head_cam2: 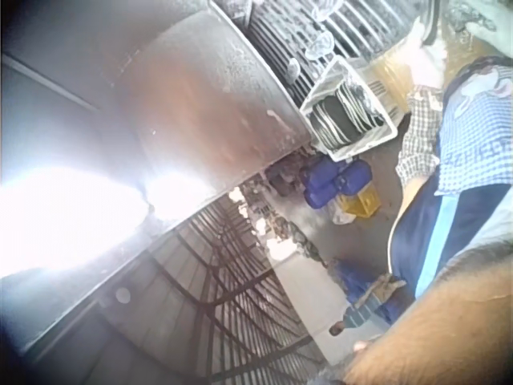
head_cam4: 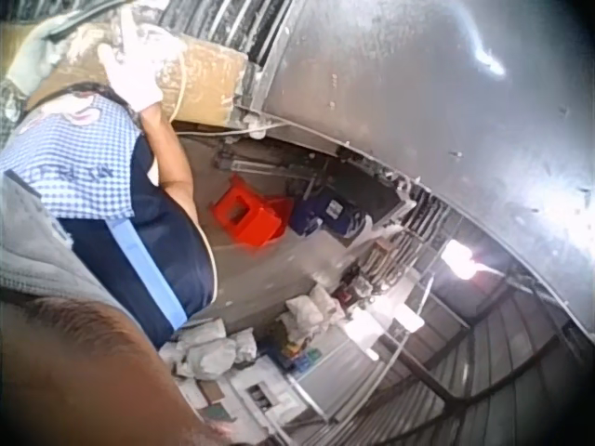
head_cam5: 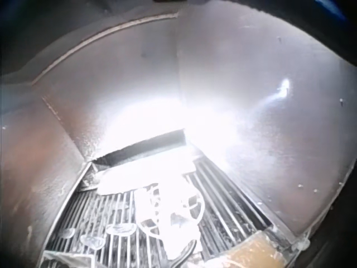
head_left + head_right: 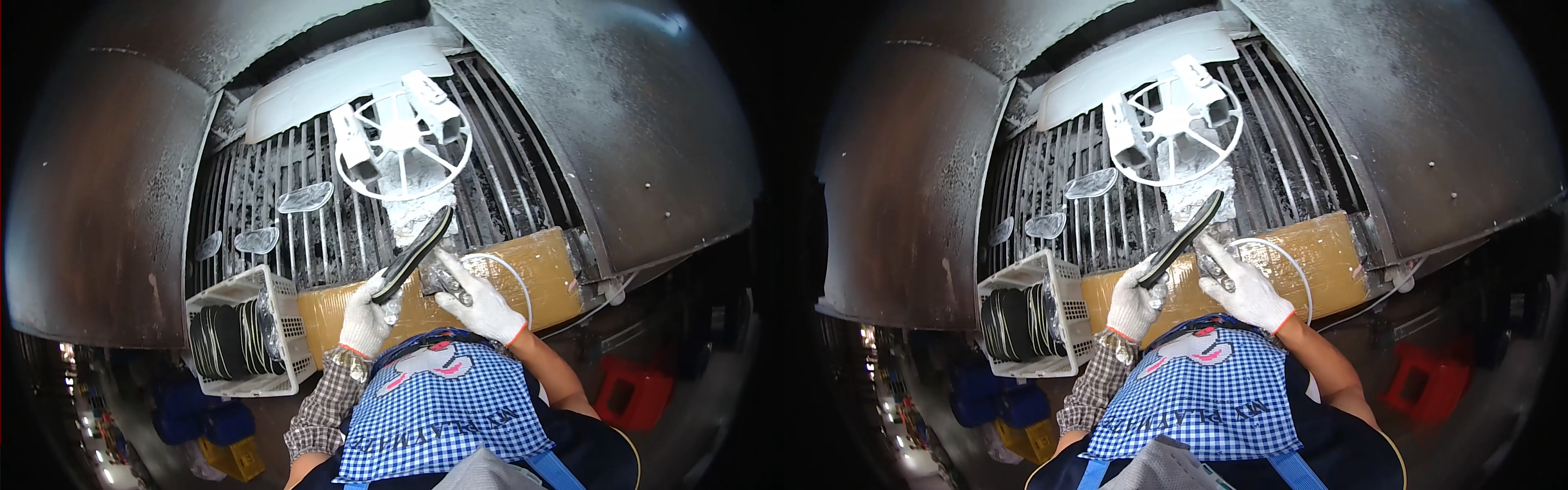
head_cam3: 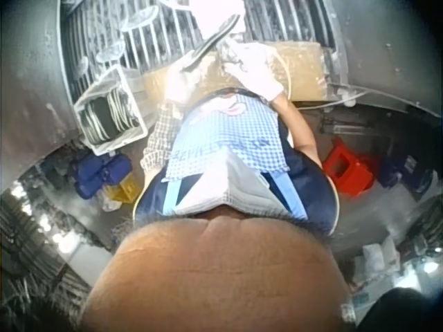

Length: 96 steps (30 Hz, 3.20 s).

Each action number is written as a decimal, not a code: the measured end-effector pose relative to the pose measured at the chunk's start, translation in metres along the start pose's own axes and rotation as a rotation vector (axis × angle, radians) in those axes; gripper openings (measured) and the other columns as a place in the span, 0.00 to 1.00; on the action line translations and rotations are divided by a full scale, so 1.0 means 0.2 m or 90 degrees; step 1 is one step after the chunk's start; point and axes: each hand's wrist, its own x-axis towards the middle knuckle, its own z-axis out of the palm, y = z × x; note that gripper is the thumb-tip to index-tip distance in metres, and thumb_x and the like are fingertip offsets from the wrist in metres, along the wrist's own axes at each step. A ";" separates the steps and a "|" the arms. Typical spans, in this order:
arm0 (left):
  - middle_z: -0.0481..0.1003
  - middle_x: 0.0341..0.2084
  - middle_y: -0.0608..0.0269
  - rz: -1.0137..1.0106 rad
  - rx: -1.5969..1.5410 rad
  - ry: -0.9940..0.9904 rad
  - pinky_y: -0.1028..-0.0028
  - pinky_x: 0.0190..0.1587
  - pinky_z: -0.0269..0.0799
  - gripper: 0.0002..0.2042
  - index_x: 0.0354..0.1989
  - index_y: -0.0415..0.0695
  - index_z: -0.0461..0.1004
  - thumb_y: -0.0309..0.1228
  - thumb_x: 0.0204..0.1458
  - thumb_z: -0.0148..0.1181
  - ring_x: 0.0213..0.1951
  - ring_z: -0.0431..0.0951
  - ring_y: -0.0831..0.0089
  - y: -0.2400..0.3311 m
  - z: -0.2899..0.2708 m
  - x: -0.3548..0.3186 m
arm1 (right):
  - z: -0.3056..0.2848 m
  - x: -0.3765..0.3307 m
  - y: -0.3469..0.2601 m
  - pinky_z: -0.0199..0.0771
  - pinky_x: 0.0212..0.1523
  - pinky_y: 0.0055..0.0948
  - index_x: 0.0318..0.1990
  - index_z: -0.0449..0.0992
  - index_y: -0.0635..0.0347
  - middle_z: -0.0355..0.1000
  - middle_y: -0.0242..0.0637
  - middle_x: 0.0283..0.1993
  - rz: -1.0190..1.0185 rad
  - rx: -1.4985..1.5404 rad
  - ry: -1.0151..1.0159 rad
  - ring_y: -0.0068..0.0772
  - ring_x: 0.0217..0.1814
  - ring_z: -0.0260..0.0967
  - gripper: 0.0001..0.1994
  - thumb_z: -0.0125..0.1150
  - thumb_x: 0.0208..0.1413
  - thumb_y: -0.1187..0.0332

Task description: The person spray paints a series of small, dark, oval-shaped objects white using a spray gun. They pick up each object from a white plastic basket, place it on a metal grate, and apply a coat of white paint. After painting, the person places the object back into the basket and repeats the process.

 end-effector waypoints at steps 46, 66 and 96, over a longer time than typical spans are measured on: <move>0.81 0.32 0.56 -0.012 0.088 -0.117 0.81 0.14 0.69 0.29 0.71 0.33 0.65 0.32 0.63 0.59 0.17 0.75 0.77 0.06 0.23 0.12 | -0.01 0.02 -0.08 0.79 0.54 0.47 0.78 0.62 0.47 0.80 0.57 0.52 0.106 0.063 -0.031 0.56 0.50 0.81 0.34 0.63 0.65 0.62; 0.84 0.35 0.60 0.409 0.432 -0.092 0.88 0.17 0.71 0.23 0.67 0.39 0.74 0.28 0.64 0.65 0.19 0.77 0.84 0.67 0.81 0.06 | -0.04 -0.13 0.05 0.73 0.67 0.40 0.73 0.68 0.63 0.76 0.59 0.65 0.064 0.105 0.045 0.49 0.67 0.77 0.32 0.66 0.63 0.61; 0.81 0.27 0.59 0.478 0.532 0.064 0.80 0.14 0.61 0.23 0.62 0.32 0.76 0.29 0.59 0.69 0.16 0.70 0.83 1.13 0.69 0.65 | -0.08 -0.12 0.09 0.75 0.62 0.38 0.72 0.69 0.65 0.79 0.58 0.58 0.189 0.113 0.097 0.49 0.61 0.80 0.31 0.64 0.61 0.65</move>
